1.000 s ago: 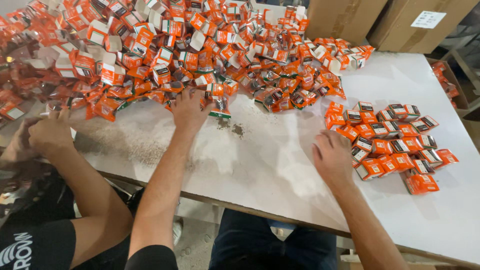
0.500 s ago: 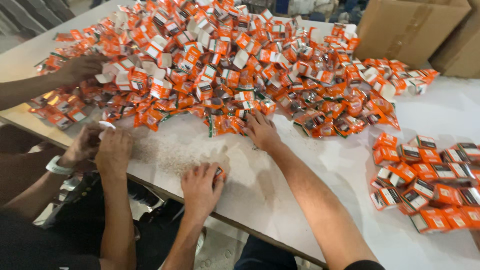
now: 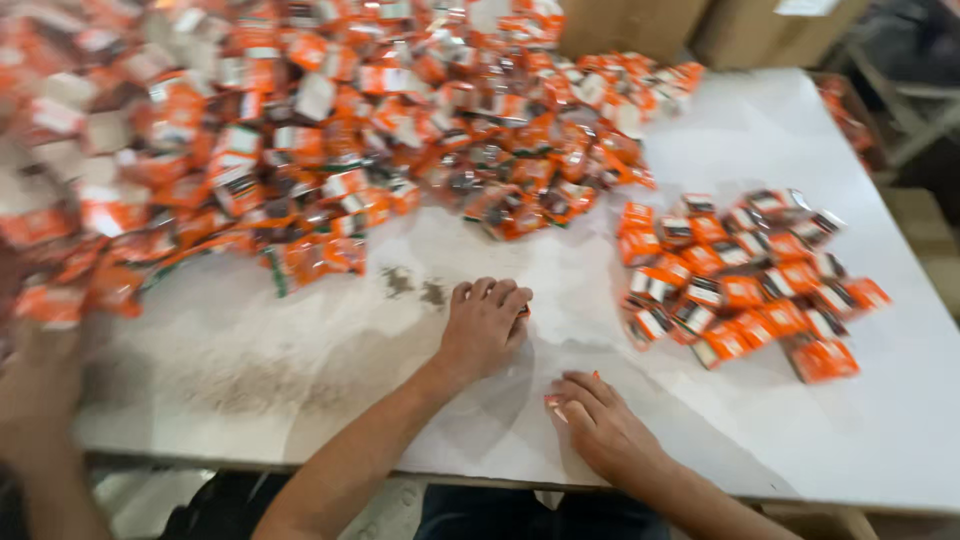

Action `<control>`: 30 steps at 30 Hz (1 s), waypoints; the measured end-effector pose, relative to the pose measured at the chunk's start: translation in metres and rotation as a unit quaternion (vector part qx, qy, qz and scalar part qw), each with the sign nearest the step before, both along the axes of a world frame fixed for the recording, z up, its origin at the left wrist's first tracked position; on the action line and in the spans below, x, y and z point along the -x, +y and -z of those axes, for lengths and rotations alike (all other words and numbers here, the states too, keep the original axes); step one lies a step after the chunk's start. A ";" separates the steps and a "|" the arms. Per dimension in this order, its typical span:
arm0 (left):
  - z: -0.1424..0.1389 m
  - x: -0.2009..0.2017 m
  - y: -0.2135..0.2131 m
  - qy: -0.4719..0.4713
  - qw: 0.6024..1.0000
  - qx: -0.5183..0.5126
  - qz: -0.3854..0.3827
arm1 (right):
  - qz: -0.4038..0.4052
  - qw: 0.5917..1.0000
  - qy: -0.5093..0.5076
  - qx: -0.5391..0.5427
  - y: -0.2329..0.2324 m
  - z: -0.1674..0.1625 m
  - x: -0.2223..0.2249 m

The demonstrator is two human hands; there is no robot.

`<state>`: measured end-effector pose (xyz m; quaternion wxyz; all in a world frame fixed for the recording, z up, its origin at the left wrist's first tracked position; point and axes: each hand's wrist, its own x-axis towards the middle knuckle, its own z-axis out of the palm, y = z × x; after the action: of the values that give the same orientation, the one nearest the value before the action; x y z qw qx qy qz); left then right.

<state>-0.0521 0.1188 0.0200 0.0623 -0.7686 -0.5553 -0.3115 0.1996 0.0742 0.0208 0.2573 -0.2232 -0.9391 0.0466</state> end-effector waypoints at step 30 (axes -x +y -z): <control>-0.026 -0.205 0.188 0.017 0.997 0.043 0.062 | 0.476 0.865 0.089 -0.131 0.224 -0.006 -0.202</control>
<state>0.1530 0.3069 0.0456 0.0191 -0.8085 -0.5184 -0.2778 0.4014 0.2985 0.0273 0.3575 -0.6023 -0.6892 -0.1855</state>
